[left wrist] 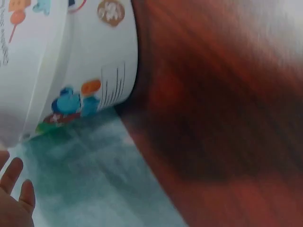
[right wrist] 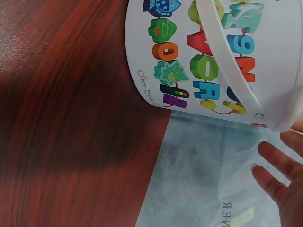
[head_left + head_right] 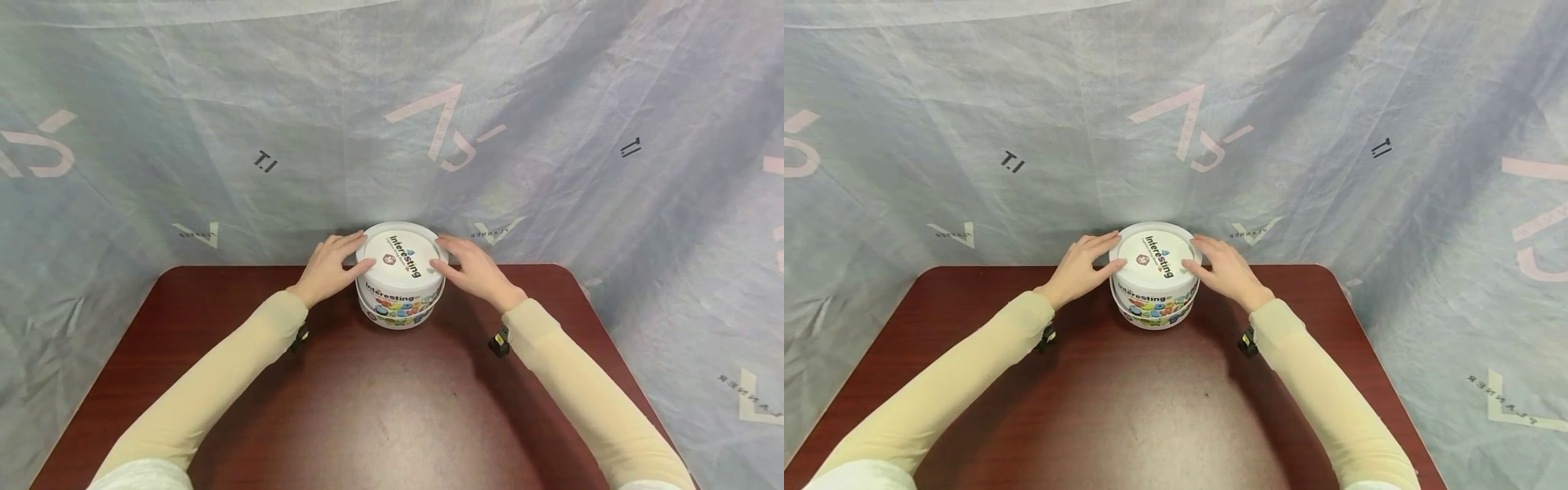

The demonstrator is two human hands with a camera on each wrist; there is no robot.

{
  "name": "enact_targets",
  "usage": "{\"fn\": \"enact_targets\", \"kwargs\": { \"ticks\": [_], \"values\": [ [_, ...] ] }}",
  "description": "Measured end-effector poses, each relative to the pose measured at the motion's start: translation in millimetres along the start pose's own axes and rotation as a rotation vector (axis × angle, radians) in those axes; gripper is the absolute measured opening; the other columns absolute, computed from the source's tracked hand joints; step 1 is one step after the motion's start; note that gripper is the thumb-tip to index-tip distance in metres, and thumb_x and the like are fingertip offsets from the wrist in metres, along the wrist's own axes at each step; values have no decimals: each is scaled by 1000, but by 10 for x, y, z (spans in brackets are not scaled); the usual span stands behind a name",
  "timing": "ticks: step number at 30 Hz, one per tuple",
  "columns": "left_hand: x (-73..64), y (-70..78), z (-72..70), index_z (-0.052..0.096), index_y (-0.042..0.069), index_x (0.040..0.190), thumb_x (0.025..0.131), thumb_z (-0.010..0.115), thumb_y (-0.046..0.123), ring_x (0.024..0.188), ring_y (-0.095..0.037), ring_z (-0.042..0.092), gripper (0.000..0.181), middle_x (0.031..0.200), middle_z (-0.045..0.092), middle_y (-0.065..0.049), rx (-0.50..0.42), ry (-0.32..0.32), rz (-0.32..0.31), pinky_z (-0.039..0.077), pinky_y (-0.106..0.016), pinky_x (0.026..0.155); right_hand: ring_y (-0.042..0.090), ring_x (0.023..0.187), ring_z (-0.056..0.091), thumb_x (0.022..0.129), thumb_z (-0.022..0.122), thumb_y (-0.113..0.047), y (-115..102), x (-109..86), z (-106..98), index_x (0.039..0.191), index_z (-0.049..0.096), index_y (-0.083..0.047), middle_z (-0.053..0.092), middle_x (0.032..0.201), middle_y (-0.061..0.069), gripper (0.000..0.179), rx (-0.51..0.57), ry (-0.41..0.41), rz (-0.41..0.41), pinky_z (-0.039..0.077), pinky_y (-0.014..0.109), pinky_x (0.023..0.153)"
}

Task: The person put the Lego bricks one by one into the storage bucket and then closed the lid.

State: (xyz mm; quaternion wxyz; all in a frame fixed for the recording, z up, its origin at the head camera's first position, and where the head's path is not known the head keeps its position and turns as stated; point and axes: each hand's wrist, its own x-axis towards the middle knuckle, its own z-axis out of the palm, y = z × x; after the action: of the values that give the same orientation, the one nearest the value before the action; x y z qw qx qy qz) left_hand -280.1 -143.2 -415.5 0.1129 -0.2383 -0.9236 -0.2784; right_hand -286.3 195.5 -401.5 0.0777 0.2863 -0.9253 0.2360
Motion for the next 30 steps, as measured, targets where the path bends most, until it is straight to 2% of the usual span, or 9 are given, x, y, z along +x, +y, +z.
{"fn": "enact_targets", "kwargs": {
  "ticks": [4, 12, 18, 24, 30],
  "values": [
    [-35, 15, 62, 46, 14, 159, 103, 59, 55, 142, -29, 43, 70, 165, 41, -3, -32, 6, -20, 36, -53, 110, 37, 153, 33, 105, 56, -53, -10, -16, -5, 159, 43, -6, 36, 167, 11, 72, 9, -61, 32, 29, 57, 122],
    [-83, 2, 143, 45, 18, 159, 103, 60, 52, 139, -27, 45, 67, 166, 40, 3, -91, 53, -61, 38, -54, 107, 38, 156, 25, 105, 53, -56, 14, -53, 81, 164, 34, -11, 26, 172, 7, 76, 83, -66, 59, 26, 60, 122],
    [-133, -24, 217, 45, 21, 159, 102, 61, 52, 137, -27, 47, 66, 166, 38, 7, -96, 69, -66, 39, -52, 105, 38, 156, 25, 105, 55, -54, 14, -87, 131, 164, 34, -12, 26, 172, 6, 76, 109, -48, 68, 25, 61, 122],
    [-150, -8, 270, 45, 22, 159, 103, 61, 49, 134, -25, 49, 64, 166, 38, 8, -98, 92, -61, 40, -49, 101, 38, 153, 32, 103, 58, -53, 16, -120, 128, 162, 39, -12, 31, 170, 5, 74, 62, -12, 59, 28, 62, 120],
    [-229, 44, 295, 45, 23, 160, 103, 59, 48, 128, -25, 53, 63, 166, 37, 9, -123, 87, -87, 41, -48, 100, 33, 153, 34, 104, 59, -48, 4, -167, 152, 160, 42, -7, 35, 167, 10, 71, 40, -8, 36, 20, 63, 123]
  ]
}}
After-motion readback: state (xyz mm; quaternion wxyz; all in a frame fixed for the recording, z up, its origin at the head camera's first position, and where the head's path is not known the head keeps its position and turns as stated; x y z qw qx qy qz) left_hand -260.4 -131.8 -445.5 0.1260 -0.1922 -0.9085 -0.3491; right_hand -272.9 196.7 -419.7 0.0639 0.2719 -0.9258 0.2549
